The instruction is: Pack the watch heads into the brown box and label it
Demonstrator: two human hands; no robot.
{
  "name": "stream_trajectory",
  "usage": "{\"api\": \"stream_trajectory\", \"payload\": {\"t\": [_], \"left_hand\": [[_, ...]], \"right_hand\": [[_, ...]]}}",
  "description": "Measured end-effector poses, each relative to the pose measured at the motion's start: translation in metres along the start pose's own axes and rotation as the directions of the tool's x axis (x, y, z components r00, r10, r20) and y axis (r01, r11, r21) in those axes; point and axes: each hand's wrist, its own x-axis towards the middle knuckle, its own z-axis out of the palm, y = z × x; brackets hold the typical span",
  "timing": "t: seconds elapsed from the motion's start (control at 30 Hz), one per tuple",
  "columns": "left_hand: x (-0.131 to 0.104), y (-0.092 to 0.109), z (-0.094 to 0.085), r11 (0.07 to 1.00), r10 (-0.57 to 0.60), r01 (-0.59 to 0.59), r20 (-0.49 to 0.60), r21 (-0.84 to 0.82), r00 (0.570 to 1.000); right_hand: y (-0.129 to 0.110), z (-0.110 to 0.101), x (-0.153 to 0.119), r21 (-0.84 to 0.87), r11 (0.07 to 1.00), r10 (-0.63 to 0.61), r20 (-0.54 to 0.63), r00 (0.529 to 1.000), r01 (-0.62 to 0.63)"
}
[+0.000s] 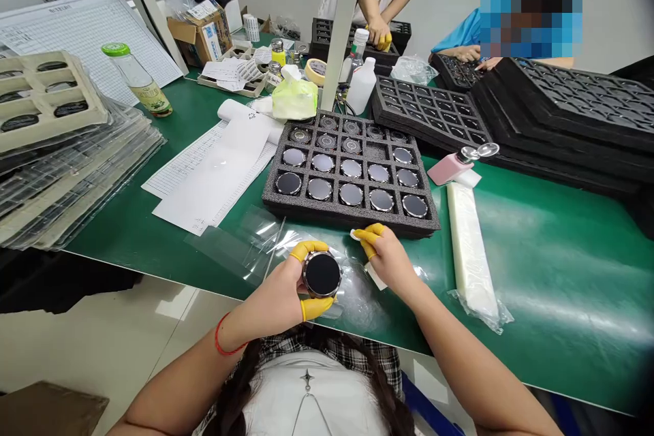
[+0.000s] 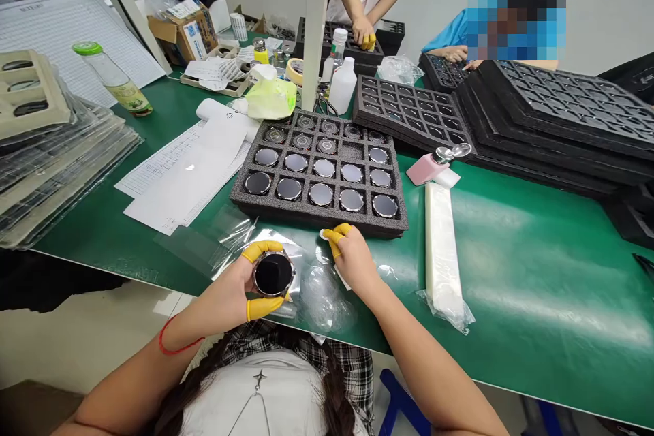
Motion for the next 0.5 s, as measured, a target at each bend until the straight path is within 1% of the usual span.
{"api": "stream_trajectory", "payload": {"t": [0.07, 0.1, 0.13, 0.2, 0.27, 0.37, 0.43, 0.5], "left_hand": [[-0.001, 0.001, 0.001, 1.000, 0.012, -0.012, -0.005, 0.018, 1.000], [-0.002, 0.001, 0.001, 0.999, 0.021, -0.020, -0.003, 0.027, 1.000], [-0.002, 0.002, 0.002, 0.999, 0.029, -0.029, -0.001, 0.036, 1.000], [-0.002, 0.001, 0.003, 0.998, 0.039, -0.040, 0.009, 0.047, 0.999], [-0.001, 0.000, 0.003, 0.997, 0.049, -0.049, 0.008, 0.054, 0.999], [0.000, -0.002, 0.002, 0.997, 0.058, -0.058, 0.005, 0.059, 0.998], [0.000, -0.003, 0.001, 0.997, 0.061, -0.061, 0.006, 0.045, 0.998], [0.000, -0.003, 0.002, 0.998, 0.052, -0.052, 0.013, 0.017, 0.999]], "right_hand": [[-0.024, -0.014, 0.001, 0.114, 0.987, -0.094, -0.135, 0.986, 0.110], [-0.039, -0.021, 0.002, 0.139, 0.975, -0.144, -0.185, 0.972, 0.171], [-0.053, -0.027, 0.002, 0.135, 0.964, -0.199, -0.214, 0.956, 0.231], [-0.079, -0.033, 0.001, 0.072, 0.940, -0.307, -0.242, 0.920, 0.333], [-0.095, -0.034, -0.003, 0.006, 0.918, -0.383, -0.249, 0.890, 0.397], [-0.101, -0.032, -0.014, 0.003, 0.890, -0.446, -0.204, 0.871, 0.456], [-0.098, -0.031, -0.020, -0.008, 0.895, -0.440, -0.192, 0.877, 0.447], [-0.092, -0.033, -0.021, -0.050, 0.913, -0.407, -0.208, 0.890, 0.405]]}}
